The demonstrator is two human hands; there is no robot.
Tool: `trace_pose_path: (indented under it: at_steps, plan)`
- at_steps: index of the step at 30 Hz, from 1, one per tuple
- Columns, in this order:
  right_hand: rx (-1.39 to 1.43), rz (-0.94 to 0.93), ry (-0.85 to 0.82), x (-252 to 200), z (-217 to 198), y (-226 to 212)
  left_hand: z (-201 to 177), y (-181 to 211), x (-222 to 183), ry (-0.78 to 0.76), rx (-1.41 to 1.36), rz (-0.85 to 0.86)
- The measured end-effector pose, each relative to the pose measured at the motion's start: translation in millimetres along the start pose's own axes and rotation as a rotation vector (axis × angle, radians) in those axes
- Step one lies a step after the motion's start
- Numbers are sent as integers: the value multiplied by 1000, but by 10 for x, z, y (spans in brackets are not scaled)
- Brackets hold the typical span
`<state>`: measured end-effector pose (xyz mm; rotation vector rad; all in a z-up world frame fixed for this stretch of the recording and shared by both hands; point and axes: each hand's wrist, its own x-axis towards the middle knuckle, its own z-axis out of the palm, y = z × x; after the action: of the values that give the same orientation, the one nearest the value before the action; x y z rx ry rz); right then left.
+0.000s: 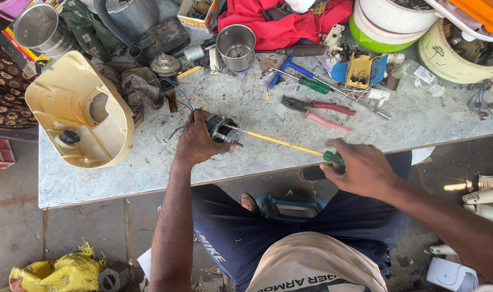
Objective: The person disassembles an electric motor by removing screws with a screwdriver and prying components apart with pliers to access and remove the internal rotor.
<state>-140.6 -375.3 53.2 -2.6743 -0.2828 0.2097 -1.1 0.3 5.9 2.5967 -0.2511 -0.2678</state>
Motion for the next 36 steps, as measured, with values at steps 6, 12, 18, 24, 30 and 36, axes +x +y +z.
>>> trace_pose_path:
  at_steps: [6,12,18,24,30,36]
  plan:
    - [419,141,-263,115,-40,186,25,-41,0,4,-9,3]
    - [-15,-240,262,21,-96,-11,33,-47,22,-12,18,-3]
    - [-159,-194,197,6,-117,-92,24,-60,21,7,5,13]
    - [-69,-99,79,59,-105,-16,12,-28,10,8,24,-14]
    - [-303,-442,358,20,-169,-9,0,-12,2,7,13,-4]
    - [-266,-153,134,40,-124,-64,10,-10,-11,25,25,-4]
